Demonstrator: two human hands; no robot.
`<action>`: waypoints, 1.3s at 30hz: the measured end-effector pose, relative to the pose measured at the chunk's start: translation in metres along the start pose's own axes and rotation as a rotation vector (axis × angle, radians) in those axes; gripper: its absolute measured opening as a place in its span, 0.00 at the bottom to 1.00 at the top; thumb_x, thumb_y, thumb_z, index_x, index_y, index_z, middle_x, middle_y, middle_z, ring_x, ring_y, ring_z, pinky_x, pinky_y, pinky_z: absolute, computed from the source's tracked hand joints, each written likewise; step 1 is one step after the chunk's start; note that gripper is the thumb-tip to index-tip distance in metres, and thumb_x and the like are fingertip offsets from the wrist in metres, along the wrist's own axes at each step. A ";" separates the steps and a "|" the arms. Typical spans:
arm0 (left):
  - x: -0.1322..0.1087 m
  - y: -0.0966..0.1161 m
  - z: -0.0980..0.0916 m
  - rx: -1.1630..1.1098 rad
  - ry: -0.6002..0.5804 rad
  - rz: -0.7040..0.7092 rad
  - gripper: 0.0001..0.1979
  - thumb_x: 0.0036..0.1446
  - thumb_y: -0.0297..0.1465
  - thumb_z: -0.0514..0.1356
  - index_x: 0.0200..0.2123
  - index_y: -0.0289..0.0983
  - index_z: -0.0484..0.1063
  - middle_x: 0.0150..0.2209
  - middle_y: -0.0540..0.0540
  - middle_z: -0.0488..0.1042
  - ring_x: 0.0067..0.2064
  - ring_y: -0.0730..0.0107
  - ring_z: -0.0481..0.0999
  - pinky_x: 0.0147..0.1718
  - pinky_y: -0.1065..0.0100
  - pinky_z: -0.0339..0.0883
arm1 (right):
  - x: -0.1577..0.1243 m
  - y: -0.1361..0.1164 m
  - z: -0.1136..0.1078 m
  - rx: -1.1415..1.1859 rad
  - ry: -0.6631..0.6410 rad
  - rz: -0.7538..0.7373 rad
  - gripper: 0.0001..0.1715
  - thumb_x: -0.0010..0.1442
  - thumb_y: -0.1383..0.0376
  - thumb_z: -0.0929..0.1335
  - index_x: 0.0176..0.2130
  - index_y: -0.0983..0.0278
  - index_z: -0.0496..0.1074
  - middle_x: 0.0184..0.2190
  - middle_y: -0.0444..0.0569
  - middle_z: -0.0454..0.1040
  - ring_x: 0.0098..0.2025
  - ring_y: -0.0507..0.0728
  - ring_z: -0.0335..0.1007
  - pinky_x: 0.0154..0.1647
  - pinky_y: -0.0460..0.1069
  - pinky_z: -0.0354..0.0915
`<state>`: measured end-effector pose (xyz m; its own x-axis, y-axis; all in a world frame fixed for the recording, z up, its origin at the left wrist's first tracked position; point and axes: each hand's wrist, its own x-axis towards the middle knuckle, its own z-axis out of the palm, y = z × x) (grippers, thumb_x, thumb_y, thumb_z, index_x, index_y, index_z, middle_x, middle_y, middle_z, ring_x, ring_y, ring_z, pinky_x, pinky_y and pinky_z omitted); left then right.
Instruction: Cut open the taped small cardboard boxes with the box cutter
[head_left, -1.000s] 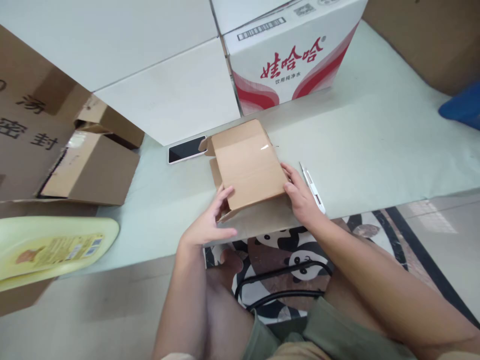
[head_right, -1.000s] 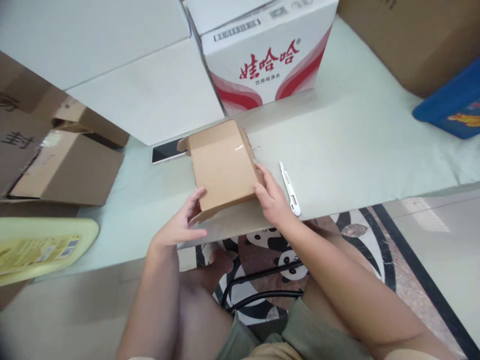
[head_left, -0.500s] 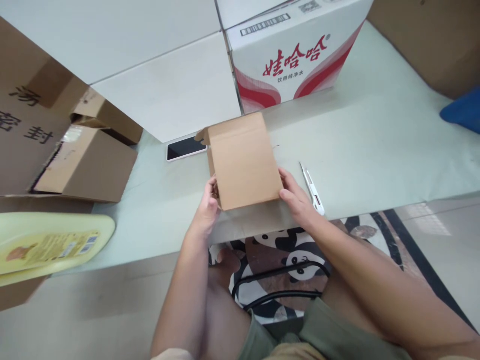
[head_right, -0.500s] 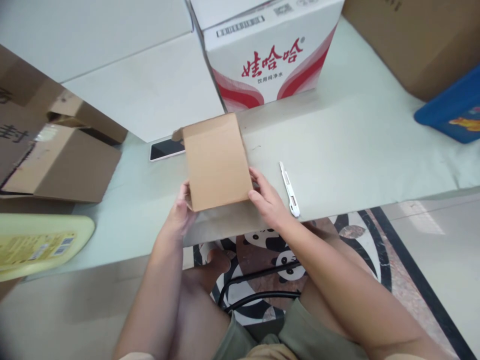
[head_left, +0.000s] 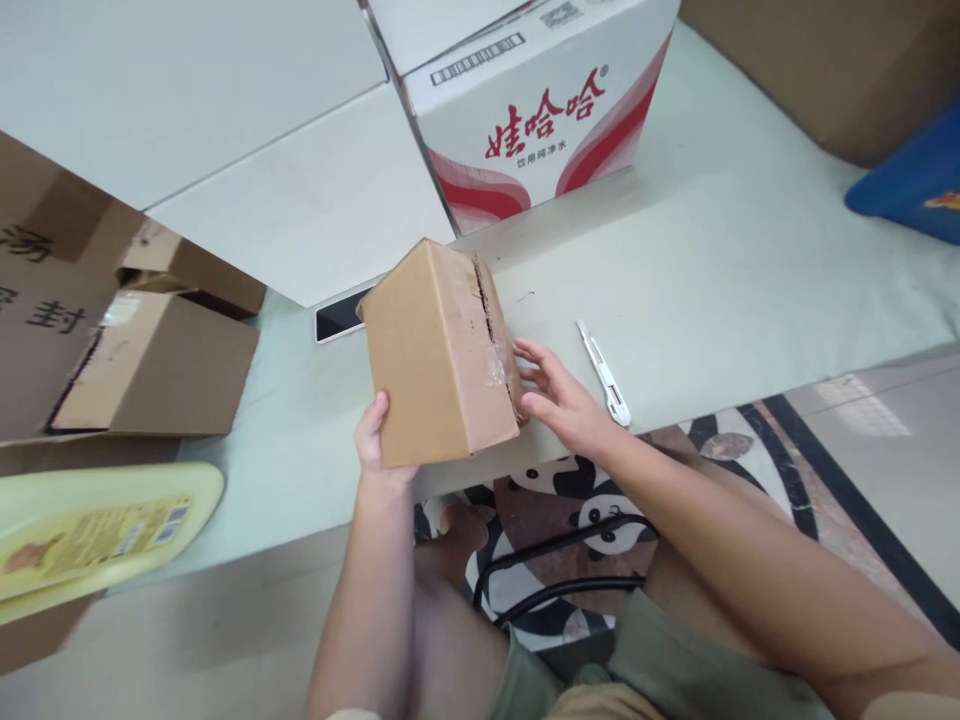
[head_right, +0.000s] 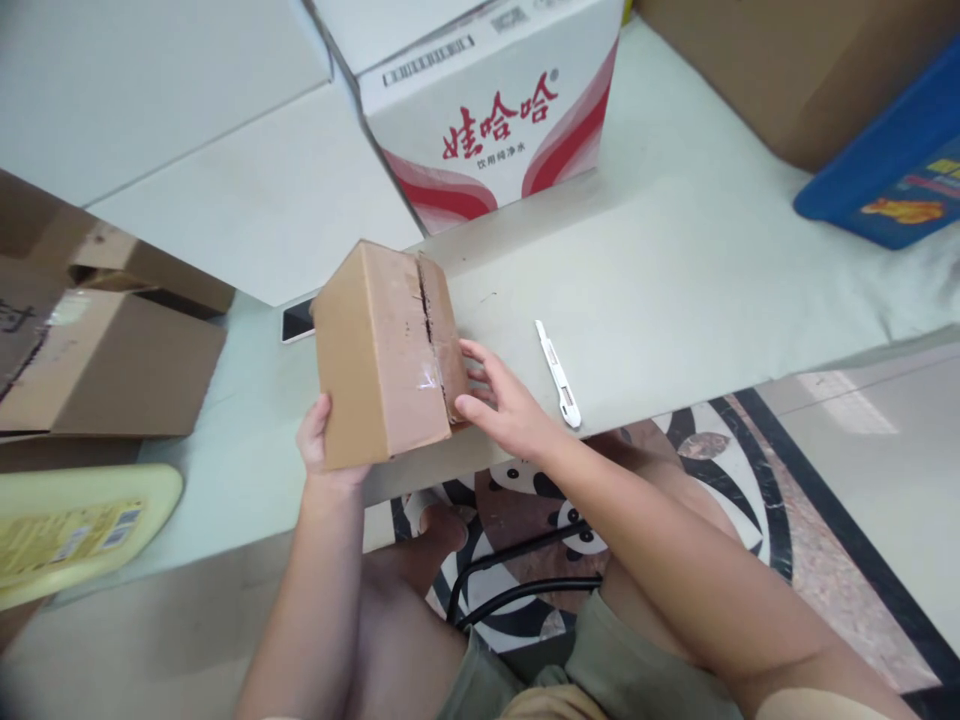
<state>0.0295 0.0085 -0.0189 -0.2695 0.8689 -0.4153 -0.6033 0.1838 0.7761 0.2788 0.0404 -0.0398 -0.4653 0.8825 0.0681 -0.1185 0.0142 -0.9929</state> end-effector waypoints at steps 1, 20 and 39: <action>-0.001 -0.001 0.000 0.006 -0.005 0.001 0.14 0.54 0.36 0.64 0.42 0.37 0.79 0.37 0.44 0.83 0.38 0.61 0.83 0.39 0.63 0.78 | 0.001 0.001 0.001 0.055 -0.030 0.061 0.50 0.61 0.42 0.67 0.71 0.56 0.47 0.72 0.60 0.51 0.67 0.67 0.60 0.64 0.65 0.63; -0.006 -0.005 -0.007 0.101 -0.093 0.100 0.21 0.48 0.40 0.70 0.44 0.37 0.79 0.40 0.42 0.82 0.43 0.55 0.82 0.44 0.59 0.78 | 0.002 -0.010 0.005 0.188 -0.043 0.222 0.46 0.58 0.57 0.70 0.66 0.57 0.45 0.58 0.59 0.65 0.50 0.61 0.73 0.54 0.63 0.70; -0.003 -0.005 -0.013 0.058 -0.062 0.024 0.22 0.58 0.45 0.63 0.51 0.39 0.77 0.42 0.44 0.82 0.43 0.56 0.82 0.45 0.57 0.77 | 0.001 -0.002 0.001 0.197 -0.149 0.149 0.70 0.47 0.41 0.76 0.72 0.55 0.38 0.66 0.63 0.56 0.67 0.70 0.59 0.65 0.68 0.60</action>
<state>0.0241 -0.0010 -0.0277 -0.2354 0.8996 -0.3678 -0.5522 0.1876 0.8124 0.2777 0.0413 -0.0378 -0.6124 0.7890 -0.0494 -0.2005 -0.2154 -0.9557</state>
